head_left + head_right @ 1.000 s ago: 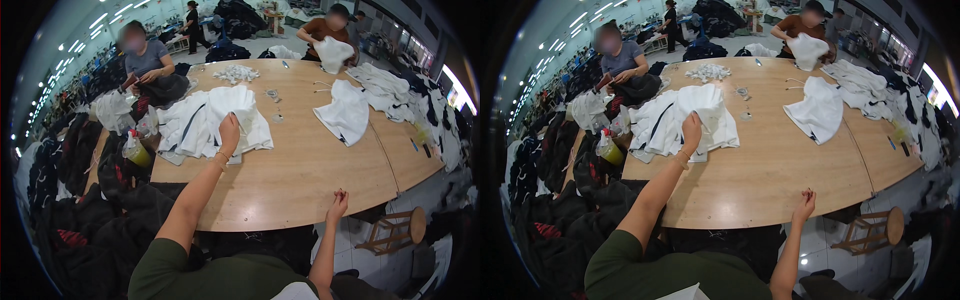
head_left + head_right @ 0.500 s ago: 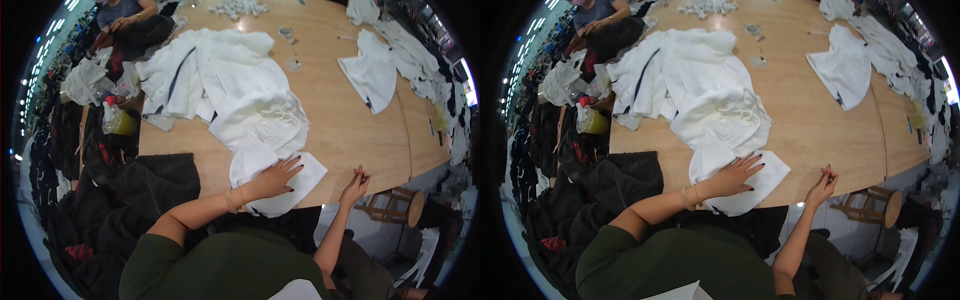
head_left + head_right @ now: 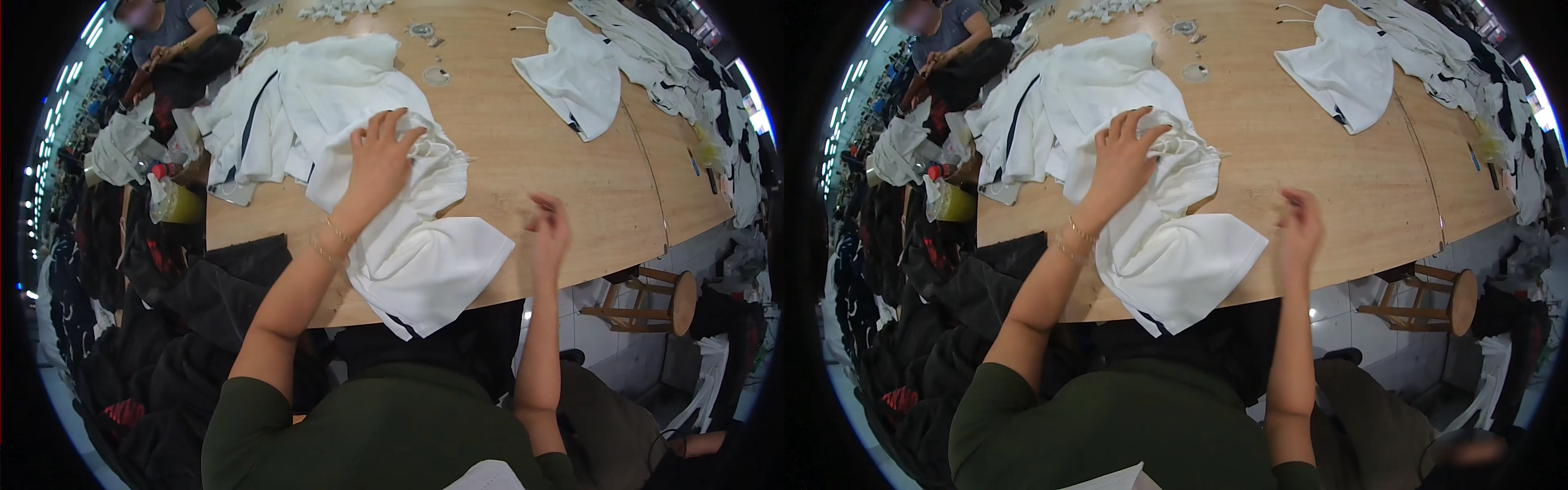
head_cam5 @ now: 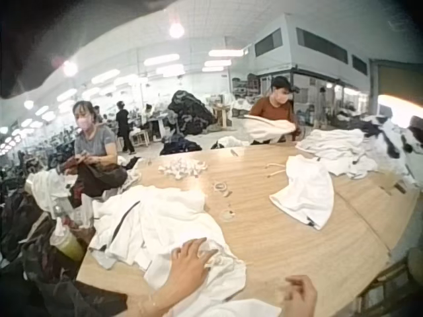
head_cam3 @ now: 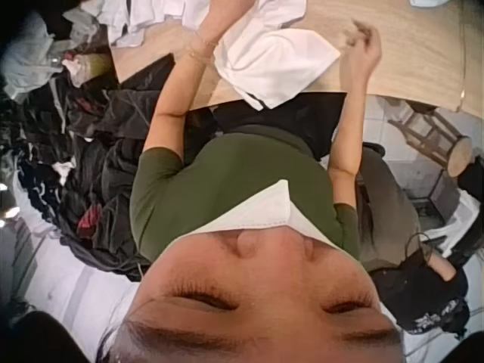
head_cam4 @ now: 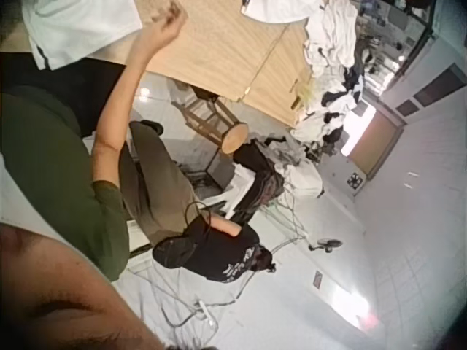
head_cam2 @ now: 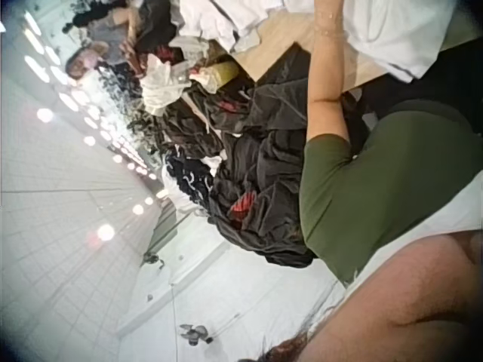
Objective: Trimming excess threads from white athletic garments using thread snips.
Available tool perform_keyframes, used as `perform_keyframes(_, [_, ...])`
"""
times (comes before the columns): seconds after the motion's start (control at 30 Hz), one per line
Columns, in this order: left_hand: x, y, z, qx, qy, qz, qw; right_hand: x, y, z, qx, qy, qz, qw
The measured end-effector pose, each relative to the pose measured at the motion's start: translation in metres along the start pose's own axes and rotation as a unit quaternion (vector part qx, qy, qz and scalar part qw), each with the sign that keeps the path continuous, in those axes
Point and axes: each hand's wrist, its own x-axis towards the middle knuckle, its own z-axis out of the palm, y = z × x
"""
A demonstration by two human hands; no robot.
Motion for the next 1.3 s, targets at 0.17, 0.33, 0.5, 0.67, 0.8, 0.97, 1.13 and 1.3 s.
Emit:
perform_keyframes(0.17, [0.030, -0.062, 0.024, 0.067, -0.087, -0.025, 0.994, 0.033, -0.001, 0.103, -0.006, -0.188, -0.157, 0.970])
perform_keyframes(0.33, [0.019, -0.090, 0.014, 0.186, -0.087, -0.065, 0.977, 0.045, -0.014, 0.097, -0.245, -0.250, -0.142, 0.926])
perform_keyframes(0.5, [0.014, 0.027, 0.029, -0.048, -0.040, 0.026, 0.998, 0.060, 0.012, 0.060, 0.023, -0.199, -0.034, 0.979])
perform_keyframes(0.67, [0.014, 0.060, 0.103, 0.091, -0.070, -0.166, 0.979, 0.030, -0.005, 0.047, 0.216, -0.090, 0.051, 0.971])
perform_keyframes(0.8, [0.028, 0.052, 0.074, 0.089, -0.253, -0.115, 0.956, 0.021, 0.002, 0.001, 0.191, -0.079, 0.053, 0.977])
perform_keyframes(0.97, [0.049, 0.031, 0.029, -0.283, -0.318, -0.016, 0.905, 0.036, -0.018, -0.025, 0.090, -0.119, -0.020, 0.989])
perform_keyframes(1.13, [0.101, 0.063, -0.121, -0.525, -0.456, 0.048, 0.717, 0.060, -0.131, -0.004, 0.227, -0.278, -0.153, 0.921])
perform_keyframes(1.3, [0.123, 0.056, -0.206, -0.478, -0.432, 0.082, 0.760, 0.057, -0.182, 0.005, 0.207, -0.480, -0.036, 0.852])
